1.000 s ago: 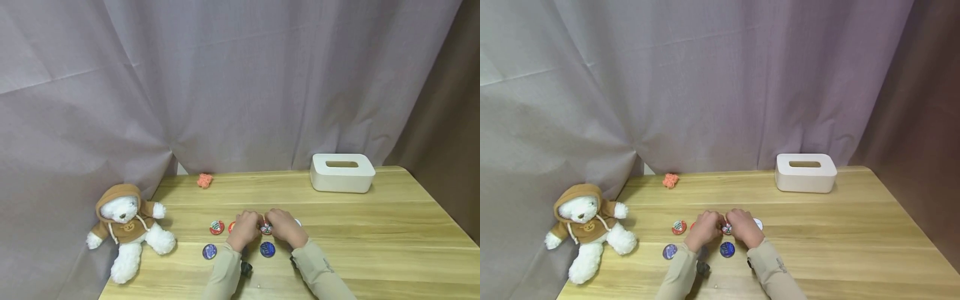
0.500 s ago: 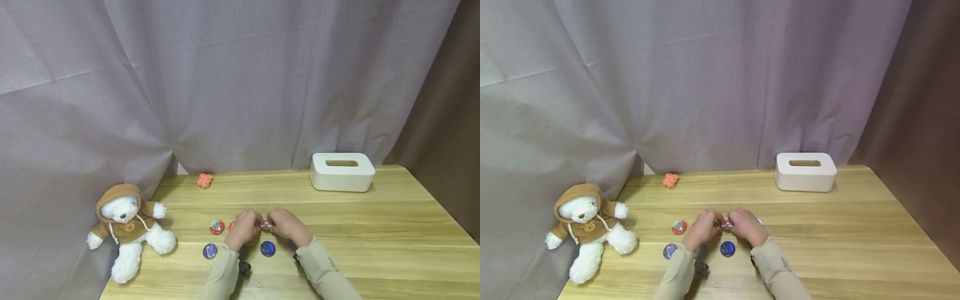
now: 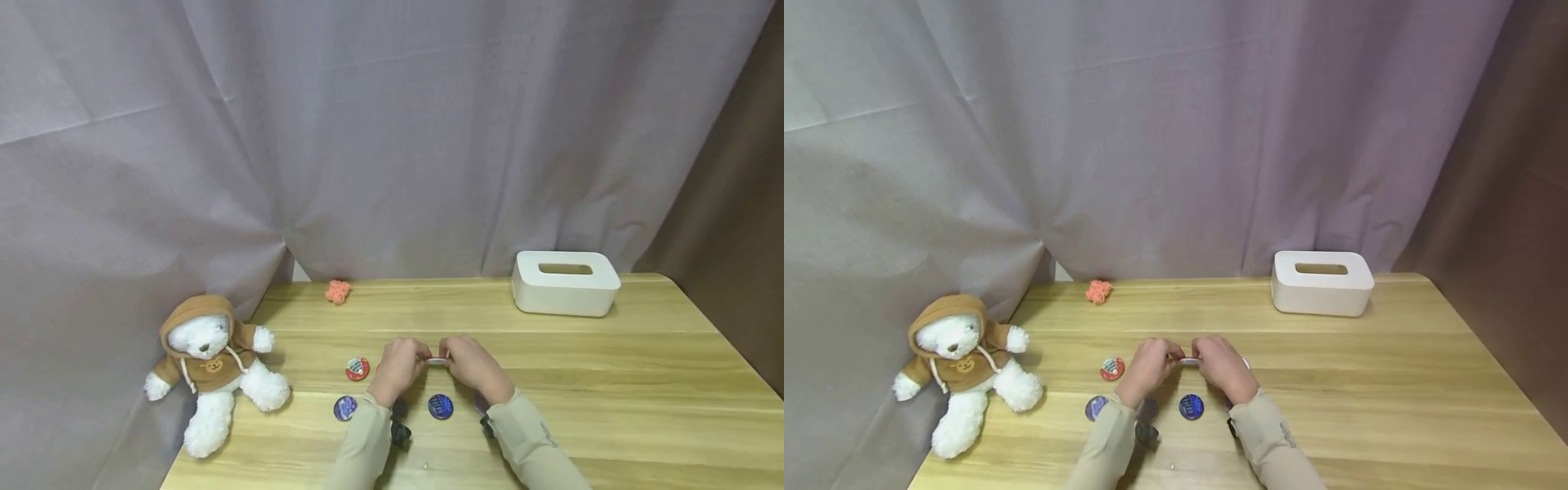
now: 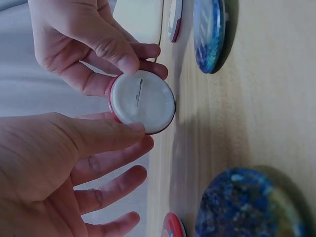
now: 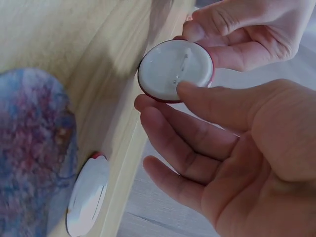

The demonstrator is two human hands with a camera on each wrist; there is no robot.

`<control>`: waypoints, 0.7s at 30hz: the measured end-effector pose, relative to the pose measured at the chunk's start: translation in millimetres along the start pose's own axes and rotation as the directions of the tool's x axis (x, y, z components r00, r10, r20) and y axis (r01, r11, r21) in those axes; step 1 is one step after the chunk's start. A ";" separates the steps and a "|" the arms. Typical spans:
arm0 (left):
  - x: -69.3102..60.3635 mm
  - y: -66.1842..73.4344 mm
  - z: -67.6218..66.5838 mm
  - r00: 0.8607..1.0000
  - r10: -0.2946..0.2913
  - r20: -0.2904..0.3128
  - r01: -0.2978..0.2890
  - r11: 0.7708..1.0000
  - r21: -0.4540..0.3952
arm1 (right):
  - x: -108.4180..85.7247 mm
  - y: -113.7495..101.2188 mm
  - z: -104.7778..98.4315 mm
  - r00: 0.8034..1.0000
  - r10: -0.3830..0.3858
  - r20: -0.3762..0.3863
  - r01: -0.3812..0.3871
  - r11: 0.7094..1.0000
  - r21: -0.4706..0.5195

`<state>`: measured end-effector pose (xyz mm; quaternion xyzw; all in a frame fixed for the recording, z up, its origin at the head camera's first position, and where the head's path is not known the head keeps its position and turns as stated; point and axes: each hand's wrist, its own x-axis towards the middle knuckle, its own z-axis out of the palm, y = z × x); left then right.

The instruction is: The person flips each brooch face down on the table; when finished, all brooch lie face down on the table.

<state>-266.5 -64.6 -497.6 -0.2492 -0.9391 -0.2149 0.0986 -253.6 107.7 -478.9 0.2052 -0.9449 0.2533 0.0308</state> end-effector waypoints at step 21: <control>-3.3 -0.3 -0.5 0.999 -0.053 -0.009 0.052 0.997 -0.049 | -0.3 1.4 9.9 0.999 0.029 -0.030 -0.027 0.997 0.075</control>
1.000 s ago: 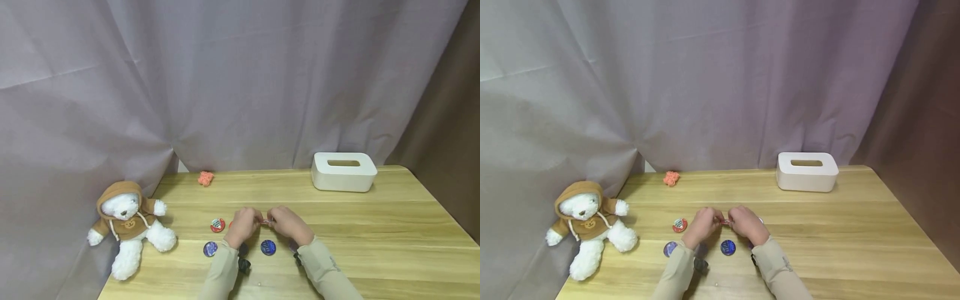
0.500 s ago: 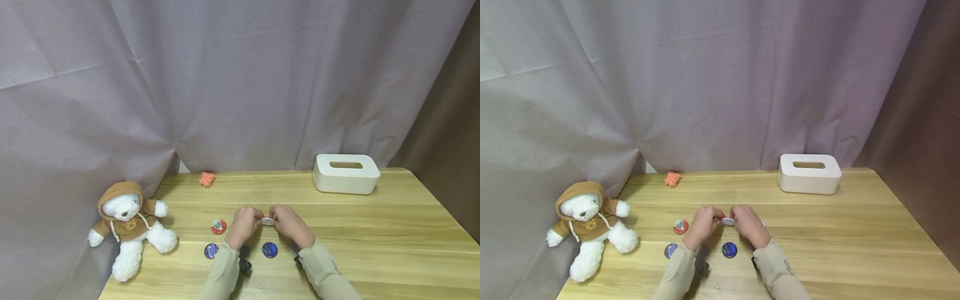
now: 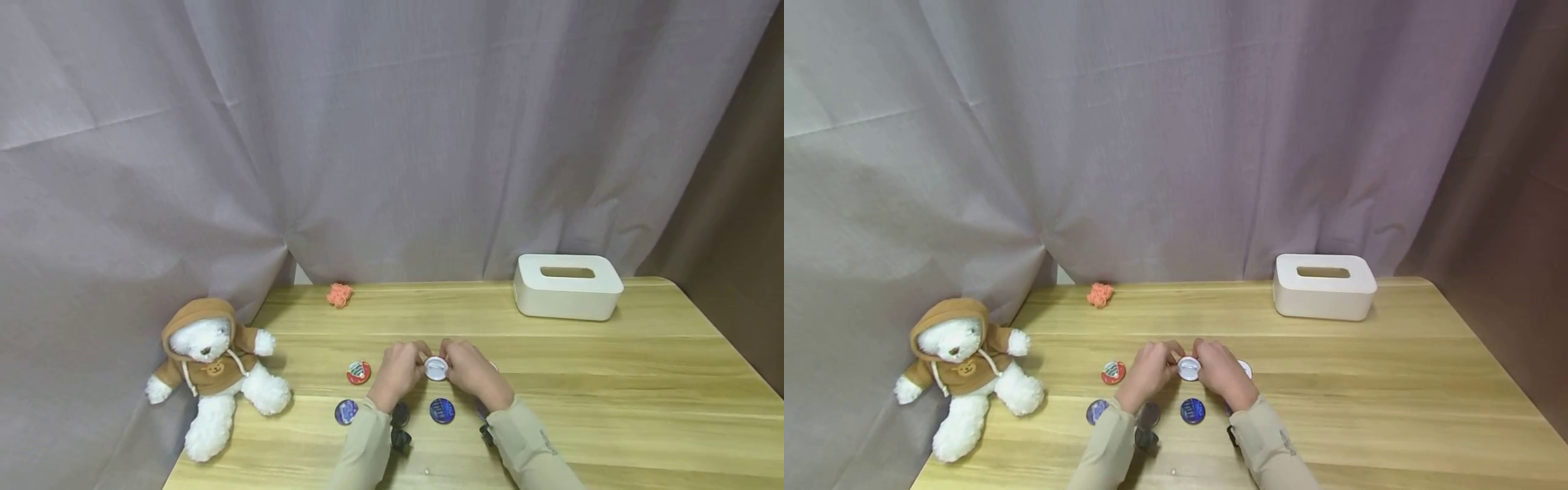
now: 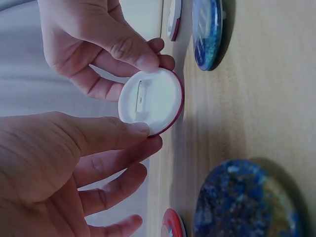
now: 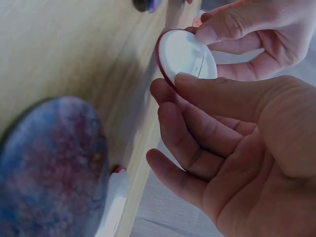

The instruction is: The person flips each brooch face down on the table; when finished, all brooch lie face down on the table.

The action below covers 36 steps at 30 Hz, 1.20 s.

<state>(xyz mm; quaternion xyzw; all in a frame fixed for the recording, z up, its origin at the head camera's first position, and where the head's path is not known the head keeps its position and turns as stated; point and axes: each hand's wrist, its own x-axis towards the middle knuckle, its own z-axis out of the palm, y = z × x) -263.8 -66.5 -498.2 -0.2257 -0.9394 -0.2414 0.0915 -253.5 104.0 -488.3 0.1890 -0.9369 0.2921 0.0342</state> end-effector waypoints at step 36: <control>0.0 4.2 7.3 0.985 -0.067 0.161 0.048 0.992 0.120 | -1.6 -2.3 5.7 0.999 -0.033 0.040 0.039 0.987 -0.159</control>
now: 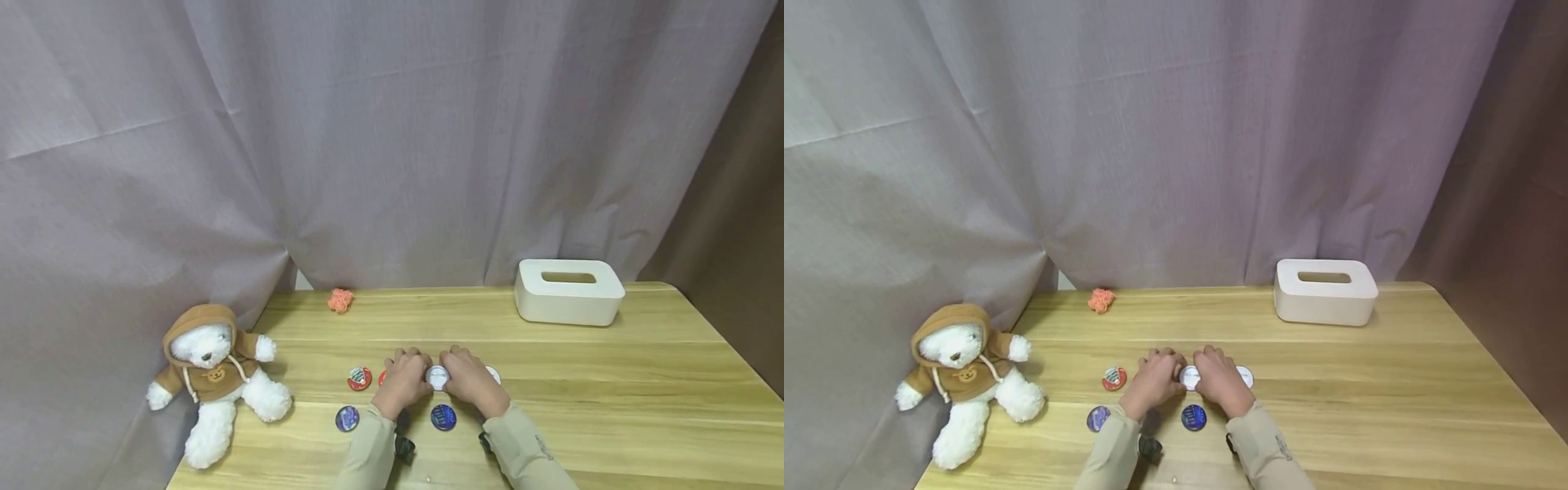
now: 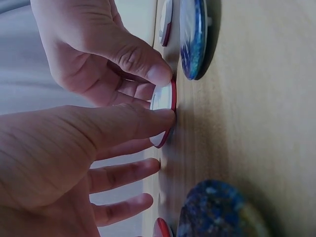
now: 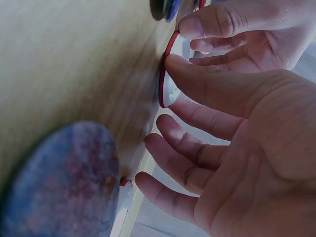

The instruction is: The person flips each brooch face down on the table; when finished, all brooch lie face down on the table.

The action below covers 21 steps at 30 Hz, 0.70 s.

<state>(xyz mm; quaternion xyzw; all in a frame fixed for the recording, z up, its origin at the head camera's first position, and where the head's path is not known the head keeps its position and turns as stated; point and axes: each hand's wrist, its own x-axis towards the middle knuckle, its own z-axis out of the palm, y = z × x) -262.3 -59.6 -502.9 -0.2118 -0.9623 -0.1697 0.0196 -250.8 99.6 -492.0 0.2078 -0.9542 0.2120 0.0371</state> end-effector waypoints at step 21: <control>-0.7 -3.0 -8.1 1.000 0.004 0.007 -0.003 1.000 -0.009 | 4.1 -1.3 2.9 1.000 -0.009 0.026 0.010 0.999 -0.044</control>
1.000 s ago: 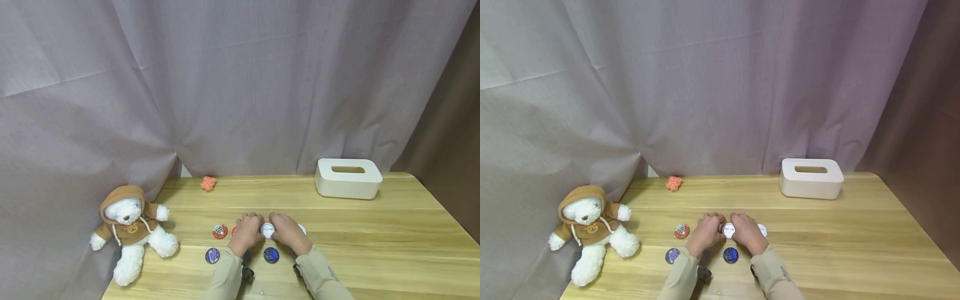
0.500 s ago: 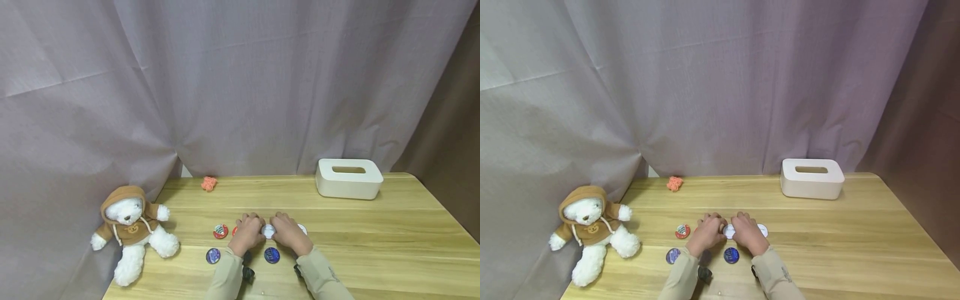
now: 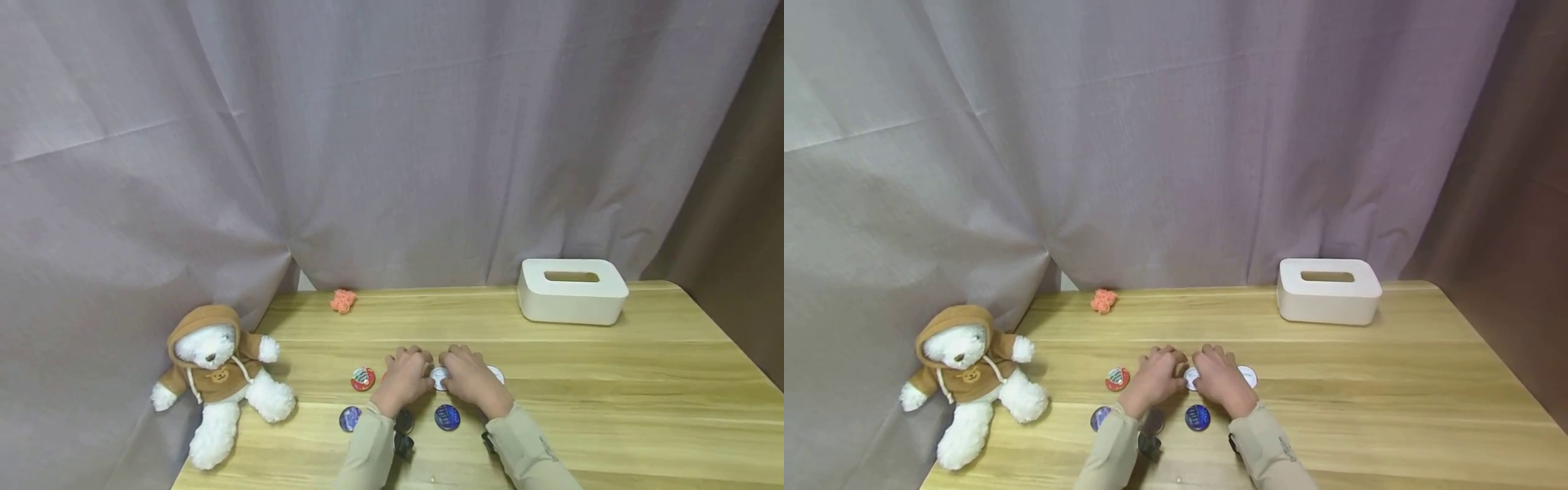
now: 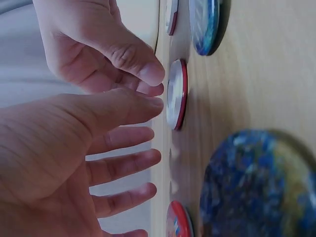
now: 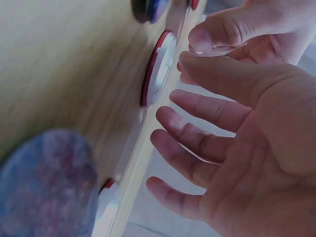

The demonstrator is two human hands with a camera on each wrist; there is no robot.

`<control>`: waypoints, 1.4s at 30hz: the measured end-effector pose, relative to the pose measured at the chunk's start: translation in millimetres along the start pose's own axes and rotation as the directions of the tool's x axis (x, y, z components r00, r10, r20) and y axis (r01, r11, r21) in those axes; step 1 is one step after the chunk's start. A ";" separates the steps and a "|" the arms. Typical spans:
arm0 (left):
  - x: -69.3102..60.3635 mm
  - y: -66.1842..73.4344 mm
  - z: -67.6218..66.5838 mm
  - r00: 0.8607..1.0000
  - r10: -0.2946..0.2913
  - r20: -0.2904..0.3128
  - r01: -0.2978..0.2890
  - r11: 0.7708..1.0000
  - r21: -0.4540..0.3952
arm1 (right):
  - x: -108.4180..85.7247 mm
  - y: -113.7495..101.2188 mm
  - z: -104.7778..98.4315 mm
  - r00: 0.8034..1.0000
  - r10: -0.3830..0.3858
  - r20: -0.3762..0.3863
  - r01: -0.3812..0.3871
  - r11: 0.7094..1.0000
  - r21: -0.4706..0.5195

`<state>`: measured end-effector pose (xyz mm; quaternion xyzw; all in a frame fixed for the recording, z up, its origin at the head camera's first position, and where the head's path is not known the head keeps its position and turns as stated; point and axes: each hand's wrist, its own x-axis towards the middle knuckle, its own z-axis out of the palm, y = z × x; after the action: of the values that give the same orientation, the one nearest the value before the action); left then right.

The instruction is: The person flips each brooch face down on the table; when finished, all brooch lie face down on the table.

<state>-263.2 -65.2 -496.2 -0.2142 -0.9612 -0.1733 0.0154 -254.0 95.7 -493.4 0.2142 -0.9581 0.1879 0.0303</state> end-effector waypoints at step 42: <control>-44.5 -64.2 -25.6 0.995 -0.086 -0.049 0.083 0.995 -0.063 | 31.6 -60.4 33.0 0.990 -0.143 -0.021 0.144 0.989 0.043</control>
<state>-250.8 -146.5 -497.7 -0.1692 -0.9630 -0.2083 0.0262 -256.3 20.2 -498.7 0.2814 -0.9355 0.2081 0.0475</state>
